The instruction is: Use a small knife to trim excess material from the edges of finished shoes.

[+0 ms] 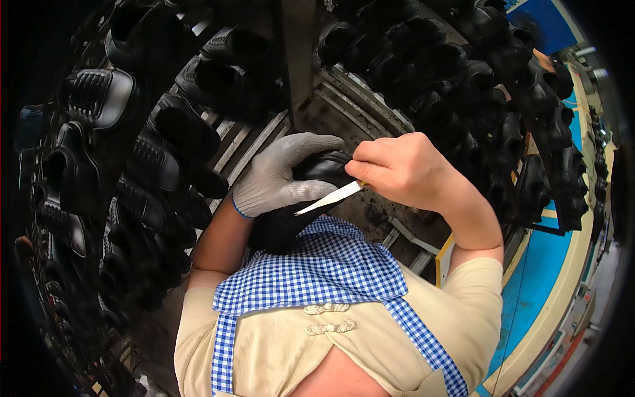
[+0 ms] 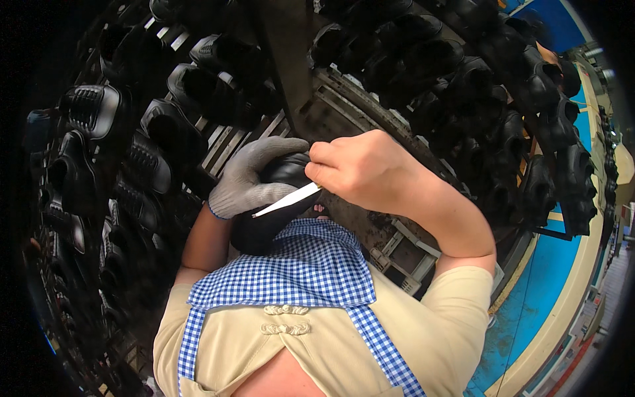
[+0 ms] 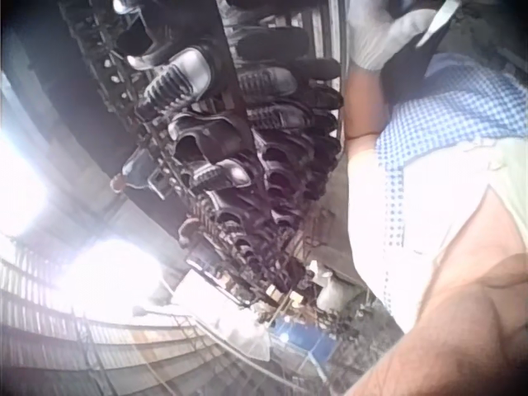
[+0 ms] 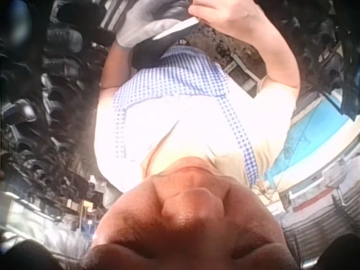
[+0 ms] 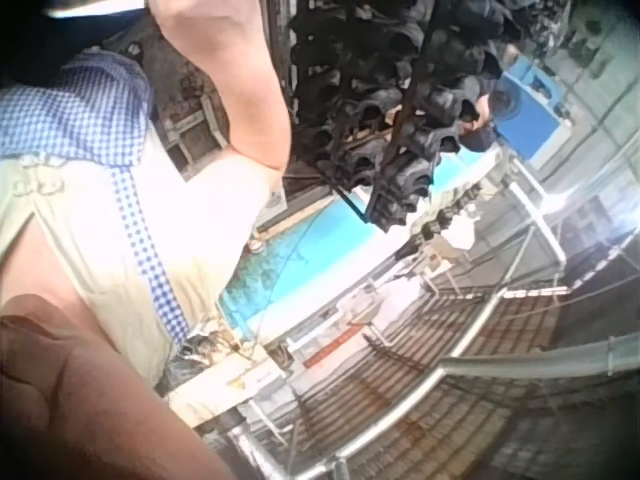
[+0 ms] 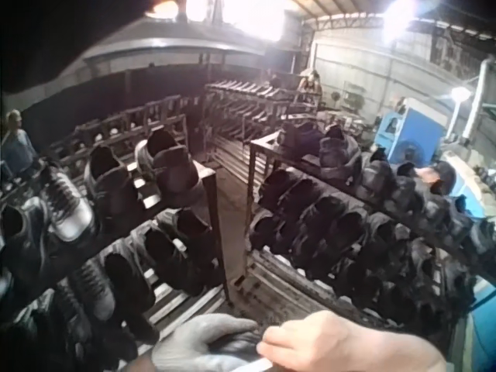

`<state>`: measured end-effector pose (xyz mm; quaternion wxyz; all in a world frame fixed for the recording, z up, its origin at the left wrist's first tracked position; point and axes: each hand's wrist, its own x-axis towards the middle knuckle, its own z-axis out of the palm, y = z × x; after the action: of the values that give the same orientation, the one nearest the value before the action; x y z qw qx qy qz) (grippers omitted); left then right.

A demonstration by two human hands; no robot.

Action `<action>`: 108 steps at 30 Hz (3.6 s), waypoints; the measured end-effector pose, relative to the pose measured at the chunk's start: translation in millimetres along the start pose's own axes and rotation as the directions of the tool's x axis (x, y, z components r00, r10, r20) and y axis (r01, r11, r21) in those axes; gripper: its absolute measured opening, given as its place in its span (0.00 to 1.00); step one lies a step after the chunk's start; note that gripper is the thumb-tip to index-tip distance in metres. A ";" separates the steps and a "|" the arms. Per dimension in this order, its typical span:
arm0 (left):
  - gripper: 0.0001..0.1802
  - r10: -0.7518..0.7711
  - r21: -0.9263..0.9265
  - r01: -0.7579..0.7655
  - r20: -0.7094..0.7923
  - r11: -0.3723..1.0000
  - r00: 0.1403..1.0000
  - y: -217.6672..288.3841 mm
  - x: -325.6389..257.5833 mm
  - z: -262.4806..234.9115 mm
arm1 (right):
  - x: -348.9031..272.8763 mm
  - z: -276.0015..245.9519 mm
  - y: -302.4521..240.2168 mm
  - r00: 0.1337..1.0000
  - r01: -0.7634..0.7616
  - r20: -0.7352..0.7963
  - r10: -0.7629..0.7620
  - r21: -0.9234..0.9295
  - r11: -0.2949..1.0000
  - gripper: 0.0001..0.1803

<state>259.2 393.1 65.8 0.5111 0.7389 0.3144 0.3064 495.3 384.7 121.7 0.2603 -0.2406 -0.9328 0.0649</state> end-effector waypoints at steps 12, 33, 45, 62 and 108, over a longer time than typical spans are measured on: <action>0.41 -0.225 -0.343 0.245 0.097 0.907 0.969 -7.6 -6.3 7.8 | -14.1 30.0 23.0 0.972 -0.205 0.190 0.141 0.379 0.903 0.14; 0.41 -0.189 -0.256 0.259 0.269 0.931 0.944 -9.4 8.5 19.9 | -24.6 19.7 5.1 0.924 -0.237 0.352 0.149 0.223 0.946 0.13; 0.44 -0.270 -0.325 0.339 0.240 0.883 0.933 -16.2 2.9 19.4 | -52.6 45.8 6.5 0.945 -0.261 -0.024 0.327 0.547 0.796 0.12; 0.44 -0.304 -0.247 0.388 0.319 0.888 0.898 -12.8 3.2 28.8 | -43.3 32.1 2.7 0.958 -0.202 0.257 0.124 0.306 0.930 0.15; 0.48 -0.309 -0.073 0.364 0.389 0.929 0.868 -30.1 7.2 43.5 | -45.2 23.5 -10.7 0.900 -0.221 0.407 0.159 0.110 0.969 0.09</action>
<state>292.8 382.6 25.7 0.6587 0.6782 0.3134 0.0891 512.6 353.6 83.7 0.0770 -0.2921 -0.9301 0.2089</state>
